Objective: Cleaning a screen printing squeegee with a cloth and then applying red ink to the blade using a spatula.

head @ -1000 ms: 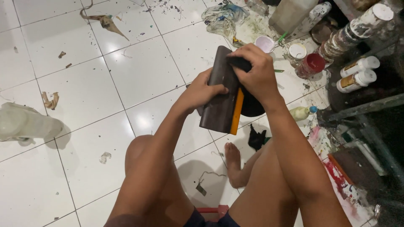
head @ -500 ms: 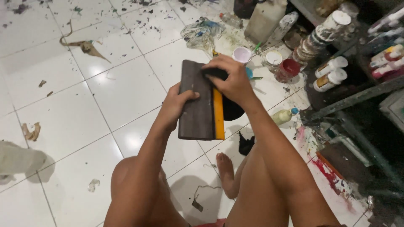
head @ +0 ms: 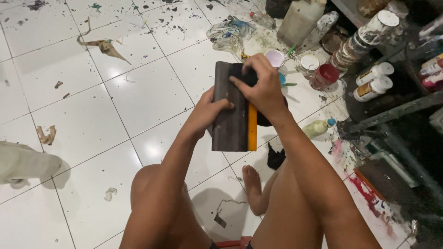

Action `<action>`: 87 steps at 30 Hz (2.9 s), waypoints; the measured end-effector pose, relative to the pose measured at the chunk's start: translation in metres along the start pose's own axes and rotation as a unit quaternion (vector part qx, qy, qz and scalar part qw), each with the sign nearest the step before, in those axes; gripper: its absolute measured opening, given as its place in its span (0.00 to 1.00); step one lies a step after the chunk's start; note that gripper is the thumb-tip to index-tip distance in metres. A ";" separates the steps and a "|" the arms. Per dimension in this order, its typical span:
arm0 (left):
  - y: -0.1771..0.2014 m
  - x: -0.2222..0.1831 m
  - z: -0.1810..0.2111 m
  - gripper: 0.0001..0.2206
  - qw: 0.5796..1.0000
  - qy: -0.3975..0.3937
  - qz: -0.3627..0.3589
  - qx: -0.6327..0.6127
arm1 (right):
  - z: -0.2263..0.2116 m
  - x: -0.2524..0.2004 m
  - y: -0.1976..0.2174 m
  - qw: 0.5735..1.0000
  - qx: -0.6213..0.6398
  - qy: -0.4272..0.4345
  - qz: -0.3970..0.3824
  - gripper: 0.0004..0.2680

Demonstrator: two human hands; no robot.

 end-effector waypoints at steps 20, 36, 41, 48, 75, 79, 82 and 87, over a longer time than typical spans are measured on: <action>0.027 0.001 0.019 0.17 0.986 -0.146 0.077 -0.013 | -0.038 -0.013 -0.015 0.972 -0.076 0.182 -0.124 0.16; 0.035 0.025 -0.010 0.13 0.967 -0.173 0.175 -0.061 | -0.035 -0.008 -0.013 0.992 0.033 0.042 -0.113 0.16; 0.018 0.018 -0.011 0.14 0.990 -0.106 0.091 -0.025 | -0.006 -0.002 -0.010 0.993 0.075 -0.030 -0.087 0.17; 0.039 0.031 -0.013 0.15 0.975 -0.120 0.172 -0.073 | -0.026 -0.007 -0.009 0.990 0.040 0.010 -0.132 0.15; 0.025 0.000 0.015 0.17 0.994 -0.023 0.101 -0.037 | -0.021 -0.003 0.001 0.980 0.062 -0.035 -0.184 0.17; 0.045 0.019 -0.003 0.21 0.990 -0.024 0.119 -0.078 | -0.033 -0.005 0.002 0.979 0.079 -0.024 -0.187 0.16; 0.056 0.021 0.001 0.19 0.973 -0.051 0.178 -0.141 | -0.047 -0.007 0.003 0.977 0.094 -0.010 -0.190 0.14; 0.059 0.026 -0.008 0.30 0.977 -0.019 0.157 -0.140 | -0.046 -0.009 0.001 0.977 0.107 -0.025 -0.185 0.16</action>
Point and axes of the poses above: each hand's wrist, its own x-axis towards the middle knuckle, its own y-axis out of the back of the hand, z = x × y, the point moved 1 cm from there along x, towards the middle knuckle, and after that the axes turned 9 degrees about -x, right-handed, at the moved point
